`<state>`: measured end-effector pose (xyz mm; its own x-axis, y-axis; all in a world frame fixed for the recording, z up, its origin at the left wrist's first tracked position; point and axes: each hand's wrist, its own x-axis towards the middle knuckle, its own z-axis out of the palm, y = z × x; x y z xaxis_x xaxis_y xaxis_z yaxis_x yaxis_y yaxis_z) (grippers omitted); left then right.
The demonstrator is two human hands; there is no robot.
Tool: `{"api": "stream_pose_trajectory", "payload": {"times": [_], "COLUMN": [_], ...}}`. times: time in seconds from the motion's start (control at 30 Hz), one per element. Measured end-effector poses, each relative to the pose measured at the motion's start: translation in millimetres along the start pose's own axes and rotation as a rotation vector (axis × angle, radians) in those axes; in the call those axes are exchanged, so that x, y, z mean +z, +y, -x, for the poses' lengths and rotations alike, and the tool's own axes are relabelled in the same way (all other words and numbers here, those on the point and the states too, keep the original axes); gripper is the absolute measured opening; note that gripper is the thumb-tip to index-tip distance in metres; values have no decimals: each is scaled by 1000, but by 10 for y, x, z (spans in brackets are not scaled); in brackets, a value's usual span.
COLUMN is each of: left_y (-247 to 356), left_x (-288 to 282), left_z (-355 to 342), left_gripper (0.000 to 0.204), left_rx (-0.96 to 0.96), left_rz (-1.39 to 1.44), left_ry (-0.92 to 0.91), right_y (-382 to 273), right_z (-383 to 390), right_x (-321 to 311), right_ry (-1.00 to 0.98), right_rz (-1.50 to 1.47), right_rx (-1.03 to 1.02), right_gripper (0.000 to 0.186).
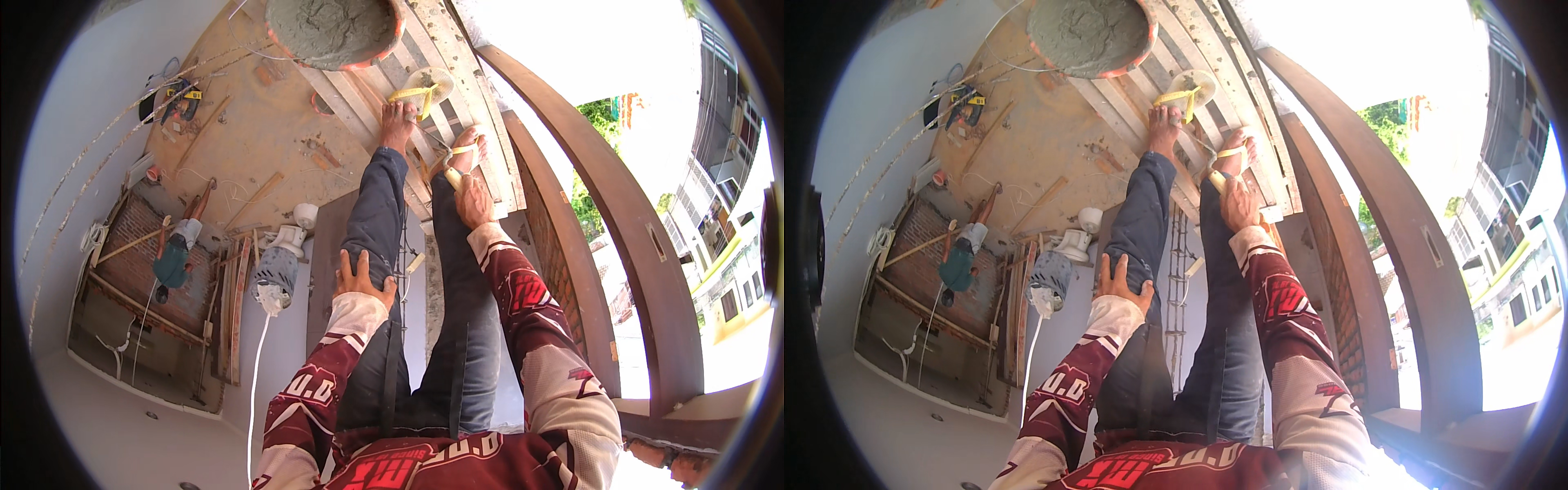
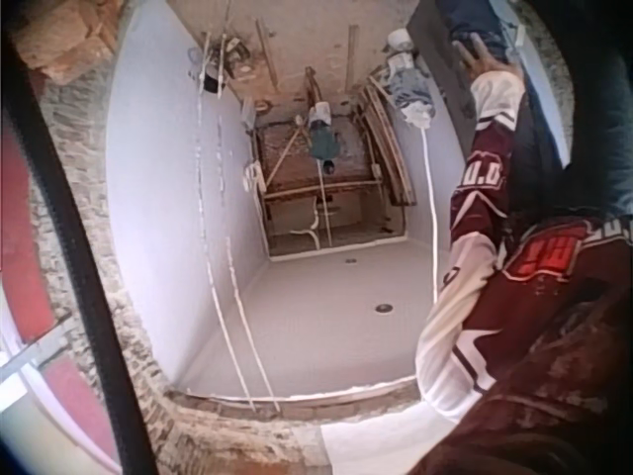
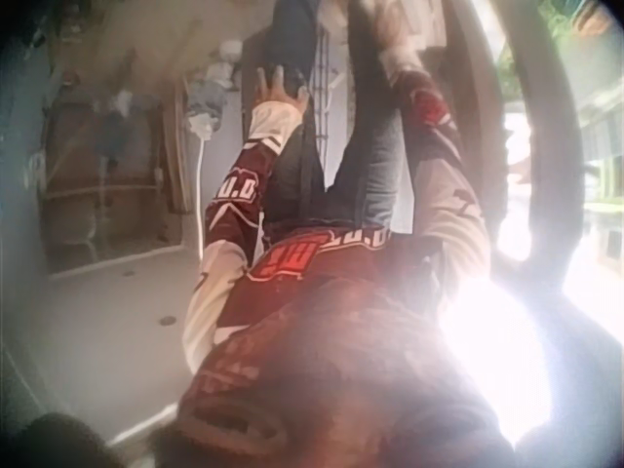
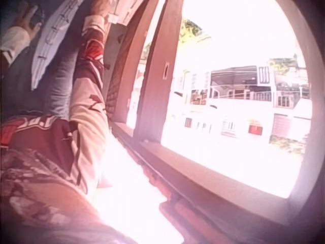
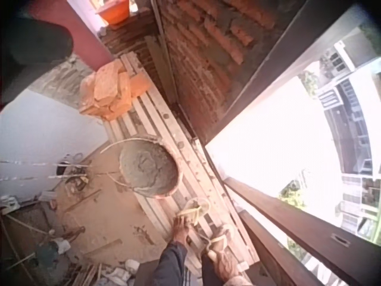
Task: The person places red bricks onto a curved arch formwork and applies mortar between them using a trowel. The person repeatedly scoops mortar from a bucket and spreads it along the top of the arch, smoothing the joints as the arch is built.
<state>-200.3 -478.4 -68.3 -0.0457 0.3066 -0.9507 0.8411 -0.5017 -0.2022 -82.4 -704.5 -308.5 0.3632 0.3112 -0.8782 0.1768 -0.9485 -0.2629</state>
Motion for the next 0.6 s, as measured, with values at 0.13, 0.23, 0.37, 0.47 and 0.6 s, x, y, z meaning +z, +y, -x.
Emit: {"api": "stream_pose_trajectory", "payload": {"times": [0.13,0.23,0.37,0.47,0.6], "left_y": [0,20,62,93,136], "left_x": [18,0,-29,-29,-15], "left_z": [-11,-13,-14,-16,-27], "left_gripper": [81,81,81,81,82], "left_rx": [7,-2,-4,-3,-35], "left_rz": [-21,-30,-18,-17,-55], "left_ry": [-5,-32,-31,-44,-92], "right_y": [-86,-180,-395,-589,-852], "right_z": [44,114,183,172,84], "right_x": [-11,-53,-152,-262,-444], "right_ry": [78,108,39,63,76], "right_rz": [-38,-57,-43,-45,31], "right_rx": [-5,3,-15,-51,-108], "right_gripper": [42,39,39,38,35]}}
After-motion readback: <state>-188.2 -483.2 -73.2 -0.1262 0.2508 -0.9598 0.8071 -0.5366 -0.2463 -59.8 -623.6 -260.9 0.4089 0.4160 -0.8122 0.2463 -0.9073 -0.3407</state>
